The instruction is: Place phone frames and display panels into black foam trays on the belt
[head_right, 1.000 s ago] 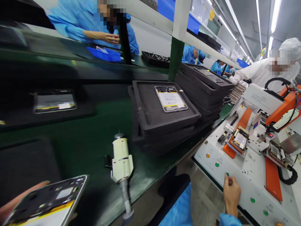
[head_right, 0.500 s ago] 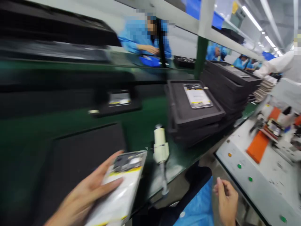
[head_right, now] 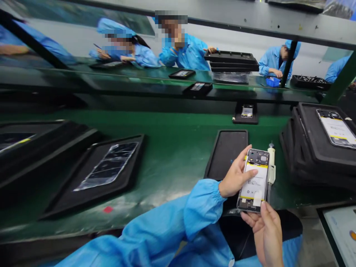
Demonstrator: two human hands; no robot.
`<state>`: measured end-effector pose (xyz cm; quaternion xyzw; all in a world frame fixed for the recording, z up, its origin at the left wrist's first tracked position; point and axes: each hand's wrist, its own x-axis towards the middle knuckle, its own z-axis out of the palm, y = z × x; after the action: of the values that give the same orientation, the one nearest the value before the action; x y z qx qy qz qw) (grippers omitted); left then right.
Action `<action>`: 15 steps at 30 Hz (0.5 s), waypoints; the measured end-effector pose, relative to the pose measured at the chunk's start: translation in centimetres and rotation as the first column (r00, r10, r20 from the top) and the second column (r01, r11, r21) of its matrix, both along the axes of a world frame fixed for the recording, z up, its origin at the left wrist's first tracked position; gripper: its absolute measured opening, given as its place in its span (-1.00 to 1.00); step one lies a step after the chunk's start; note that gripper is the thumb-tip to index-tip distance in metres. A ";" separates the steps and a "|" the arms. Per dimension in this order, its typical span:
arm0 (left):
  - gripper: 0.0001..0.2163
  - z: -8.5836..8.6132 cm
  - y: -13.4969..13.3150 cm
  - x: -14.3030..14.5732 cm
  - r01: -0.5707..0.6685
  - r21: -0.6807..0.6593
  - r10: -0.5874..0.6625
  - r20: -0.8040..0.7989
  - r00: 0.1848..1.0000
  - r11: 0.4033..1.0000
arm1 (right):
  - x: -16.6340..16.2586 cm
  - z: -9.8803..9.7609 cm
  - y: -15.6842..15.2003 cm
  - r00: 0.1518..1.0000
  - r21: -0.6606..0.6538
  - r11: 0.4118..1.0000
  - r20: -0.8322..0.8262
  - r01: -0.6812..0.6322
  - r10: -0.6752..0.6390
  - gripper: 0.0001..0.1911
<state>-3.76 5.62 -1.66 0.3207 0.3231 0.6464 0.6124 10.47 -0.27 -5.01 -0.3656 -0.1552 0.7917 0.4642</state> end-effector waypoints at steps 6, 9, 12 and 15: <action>0.14 -0.7 0.5 -0.7 -0.047 -0.032 0.048 0.048 0.998 0.998 | -0.2 -0.3 0.5 0.998 -0.050 0.999 -0.059 -0.011 0.008 -0.57; 0.15 -0.9 0.5 -1.2 -0.069 -0.049 0.071 0.047 0.996 0.996 | -0.6 -0.5 0.7 0.998 -0.058 0.998 -0.058 -0.021 0.018 -0.59; 0.14 -0.9 0.5 -1.6 -0.088 -0.064 0.092 0.050 0.995 0.994 | -1.1 -0.4 0.9 0.999 -0.045 0.999 -0.025 -0.024 0.023 -0.63; 0.12 -1.0 0.5 -1.9 -0.106 -0.065 0.109 0.059 0.992 0.992 | -1.6 -0.5 1.0 0.998 0.012 1.000 0.059 -0.024 0.023 -0.65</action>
<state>-5.65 6.17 -2.62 0.2634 0.3405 0.6778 0.5961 8.88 0.68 -5.53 -0.3840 -0.1780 0.7851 0.4523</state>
